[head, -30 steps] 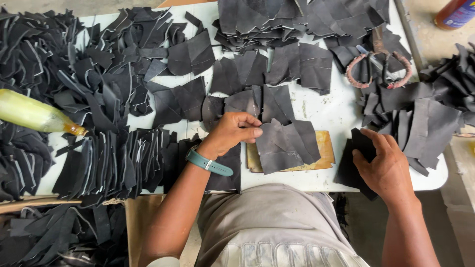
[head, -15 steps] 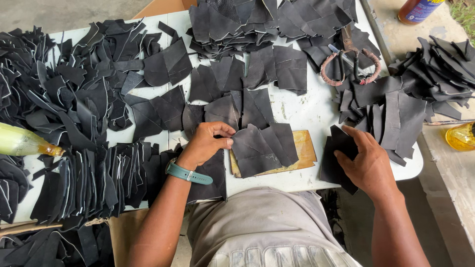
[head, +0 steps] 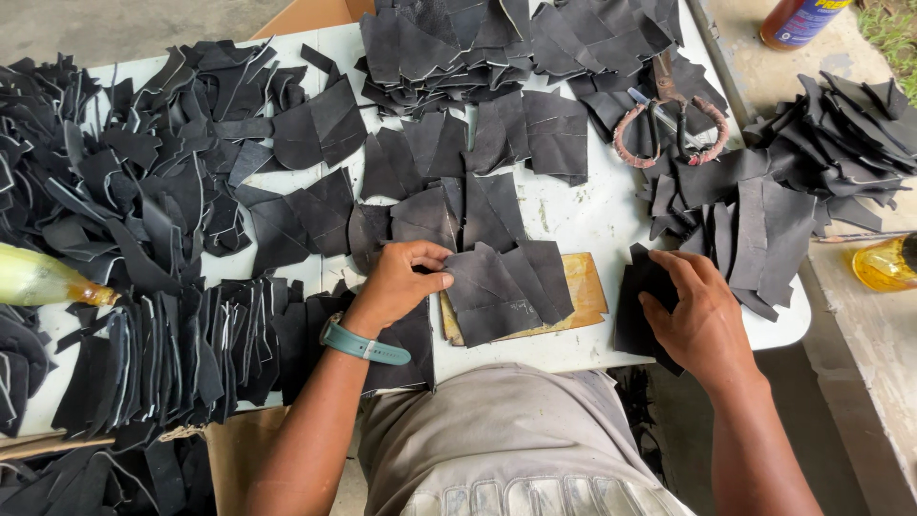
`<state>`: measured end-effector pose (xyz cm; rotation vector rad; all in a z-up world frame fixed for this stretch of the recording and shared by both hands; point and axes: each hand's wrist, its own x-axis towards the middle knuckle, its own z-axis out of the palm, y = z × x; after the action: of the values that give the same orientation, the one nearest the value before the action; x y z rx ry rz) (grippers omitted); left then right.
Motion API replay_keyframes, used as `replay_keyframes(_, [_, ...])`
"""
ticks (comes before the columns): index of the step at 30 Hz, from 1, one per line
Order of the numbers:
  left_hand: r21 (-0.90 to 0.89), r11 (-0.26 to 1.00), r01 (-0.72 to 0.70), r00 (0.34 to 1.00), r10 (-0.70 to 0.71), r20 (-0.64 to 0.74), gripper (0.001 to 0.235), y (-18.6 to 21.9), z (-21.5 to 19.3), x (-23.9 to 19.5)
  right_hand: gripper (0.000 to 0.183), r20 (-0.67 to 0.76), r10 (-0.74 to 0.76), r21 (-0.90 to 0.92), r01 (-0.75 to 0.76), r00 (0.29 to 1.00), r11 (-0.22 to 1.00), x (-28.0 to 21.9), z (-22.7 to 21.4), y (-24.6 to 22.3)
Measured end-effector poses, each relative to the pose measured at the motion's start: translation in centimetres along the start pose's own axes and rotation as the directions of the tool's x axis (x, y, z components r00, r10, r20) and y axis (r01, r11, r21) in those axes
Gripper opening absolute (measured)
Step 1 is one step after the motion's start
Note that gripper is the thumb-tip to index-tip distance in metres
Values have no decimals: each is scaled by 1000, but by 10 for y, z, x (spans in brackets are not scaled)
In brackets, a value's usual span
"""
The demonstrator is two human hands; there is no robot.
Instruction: The person arranges and stacks multiple small black leather pieces on a white table. They use a wooden block to press and align the pieces, then pick up a marker to mark the leather. The person continues to handle and organize the leather parts throughout the clip.
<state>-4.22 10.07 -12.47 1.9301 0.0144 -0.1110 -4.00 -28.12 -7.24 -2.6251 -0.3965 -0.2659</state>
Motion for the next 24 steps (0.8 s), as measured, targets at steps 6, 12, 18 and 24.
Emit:
replay_keyframes(6, [-205,976,-78,997,79,-4,18,-22,11,2,48,-136,-175,-159,153,975,975,-8,12,-11])
replay_keyframes(12, [-244,964,-107,992,87,-90,27,-17,10,-2,47,-53,-145,-136,137,988,981,-1,32,-18])
replay_keyframes(18, [364,930,48,995,-12,-102,62,60,9,-12,51,29,-88,-92,90,996,992,3,33,-22])
replay_keyframes(24, [604,557,-570,815,473,333,60,107,58,0,71,109,-26,-47,32,994,998,9,38,-29])
